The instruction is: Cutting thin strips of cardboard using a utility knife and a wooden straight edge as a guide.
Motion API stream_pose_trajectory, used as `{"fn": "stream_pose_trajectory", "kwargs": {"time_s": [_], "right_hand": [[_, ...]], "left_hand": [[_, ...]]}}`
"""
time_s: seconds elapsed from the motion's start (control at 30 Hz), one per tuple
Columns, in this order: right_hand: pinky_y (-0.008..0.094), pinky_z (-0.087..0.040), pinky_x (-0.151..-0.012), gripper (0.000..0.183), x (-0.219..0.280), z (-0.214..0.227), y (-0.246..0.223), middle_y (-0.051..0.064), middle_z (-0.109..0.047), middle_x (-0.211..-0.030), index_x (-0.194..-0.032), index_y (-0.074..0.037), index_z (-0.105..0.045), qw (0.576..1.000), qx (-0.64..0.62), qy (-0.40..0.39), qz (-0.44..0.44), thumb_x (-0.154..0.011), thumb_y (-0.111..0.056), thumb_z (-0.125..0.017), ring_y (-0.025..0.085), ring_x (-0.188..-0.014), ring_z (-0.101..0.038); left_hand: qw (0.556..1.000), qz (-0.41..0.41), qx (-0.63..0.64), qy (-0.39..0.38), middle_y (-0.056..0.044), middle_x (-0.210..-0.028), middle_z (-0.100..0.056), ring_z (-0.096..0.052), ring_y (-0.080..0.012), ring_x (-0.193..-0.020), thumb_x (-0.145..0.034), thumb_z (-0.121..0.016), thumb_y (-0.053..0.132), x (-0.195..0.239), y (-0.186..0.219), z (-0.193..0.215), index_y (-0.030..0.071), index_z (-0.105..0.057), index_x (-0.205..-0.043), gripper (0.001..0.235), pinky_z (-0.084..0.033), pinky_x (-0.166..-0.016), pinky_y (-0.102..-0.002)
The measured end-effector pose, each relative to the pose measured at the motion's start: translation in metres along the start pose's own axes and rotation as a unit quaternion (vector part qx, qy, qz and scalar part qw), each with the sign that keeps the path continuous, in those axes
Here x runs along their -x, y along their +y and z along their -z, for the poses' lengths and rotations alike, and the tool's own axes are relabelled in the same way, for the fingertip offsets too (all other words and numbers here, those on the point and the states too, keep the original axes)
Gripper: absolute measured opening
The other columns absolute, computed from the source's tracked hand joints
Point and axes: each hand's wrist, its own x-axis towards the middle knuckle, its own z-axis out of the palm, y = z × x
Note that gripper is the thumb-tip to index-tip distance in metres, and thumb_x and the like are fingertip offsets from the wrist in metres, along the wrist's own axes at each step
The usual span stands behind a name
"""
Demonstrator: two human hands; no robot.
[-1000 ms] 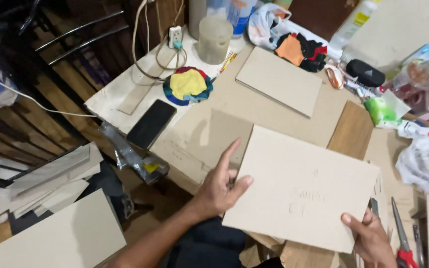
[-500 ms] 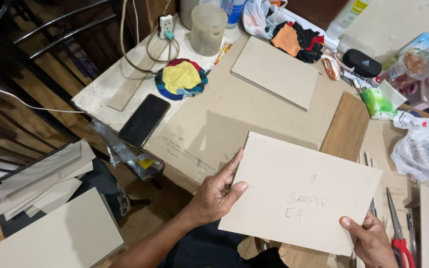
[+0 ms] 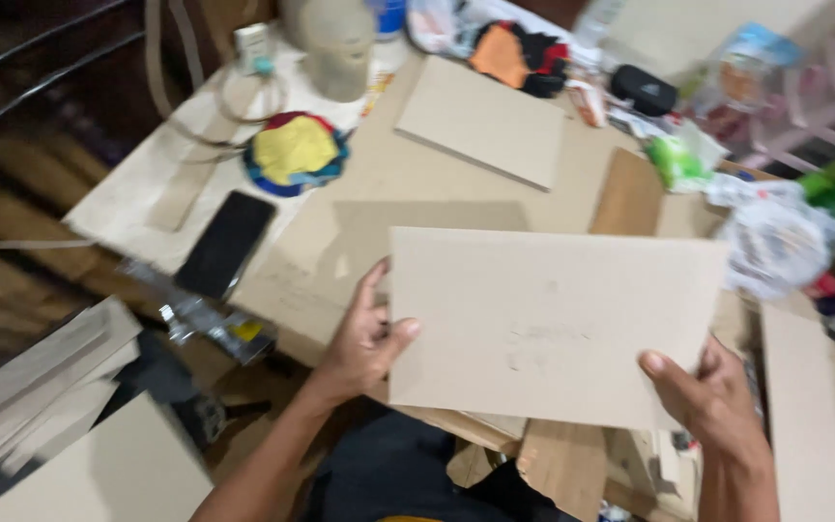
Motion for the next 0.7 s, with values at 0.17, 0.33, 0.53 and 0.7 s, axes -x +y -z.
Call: {"fn": "stream_pose_trajectory", "kwargs": {"time_s": [0.17,0.33,0.53,0.7], "right_hand": [[0.033,-0.053,-0.071,0.022,0.001,0.013,-0.051,0.014,-0.072,-0.103,-0.095,0.000,-0.061,0.999,-0.003,-0.044,0.031,-0.080,-0.006,-0.076,0.022,-0.090,-0.067],[0.054,-0.069,-0.084,0.052,0.003,0.029,-0.150,0.032,-0.074,-0.118,-0.128,0.011,-0.059,0.990,0.100,-0.090,0.031,-0.076,0.010,-0.065,0.045,-0.095,-0.078],[0.032,-0.056,-0.058,0.027,-0.019,0.018,-0.195,0.019,-0.070,-0.092,-0.105,0.006,-0.071,0.888,0.351,-0.103,0.280,-0.089,-0.015,-0.074,0.027,-0.076,-0.069],[0.031,-0.054,-0.040,0.011,-0.021,-0.037,-0.249,-0.014,-0.078,-0.087,-0.097,-0.031,-0.069,0.670,0.634,-0.127,0.365,-0.097,-0.042,-0.069,0.010,-0.063,-0.072]], "left_hand": [[0.997,0.039,-0.071,-0.005,-0.013,-0.113,-0.077,-0.077,-0.0242,-0.102,-0.086,-0.072,0.012,-0.007,0.026,0.012,0.004,-0.056,-0.129,0.047,-0.065,-0.092,-0.034],[0.994,0.024,-0.087,-0.054,-0.002,-0.079,-0.074,-0.062,-0.0071,-0.058,-0.082,-0.084,0.008,-0.032,0.041,0.036,0.012,-0.065,-0.094,0.023,-0.052,-0.047,-0.021],[0.880,-0.195,-0.370,-0.223,-0.004,-0.096,-0.077,-0.073,-0.0148,-0.086,-0.086,-0.071,0.010,-0.068,0.034,0.024,0.007,-0.071,-0.120,0.034,-0.057,-0.080,-0.028],[0.859,-0.208,-0.418,-0.210,-0.006,-0.082,-0.061,-0.058,-0.0200,-0.067,-0.085,-0.062,0.010,-0.086,0.002,0.027,0.006,-0.062,-0.082,0.005,-0.046,-0.063,-0.035]]}}
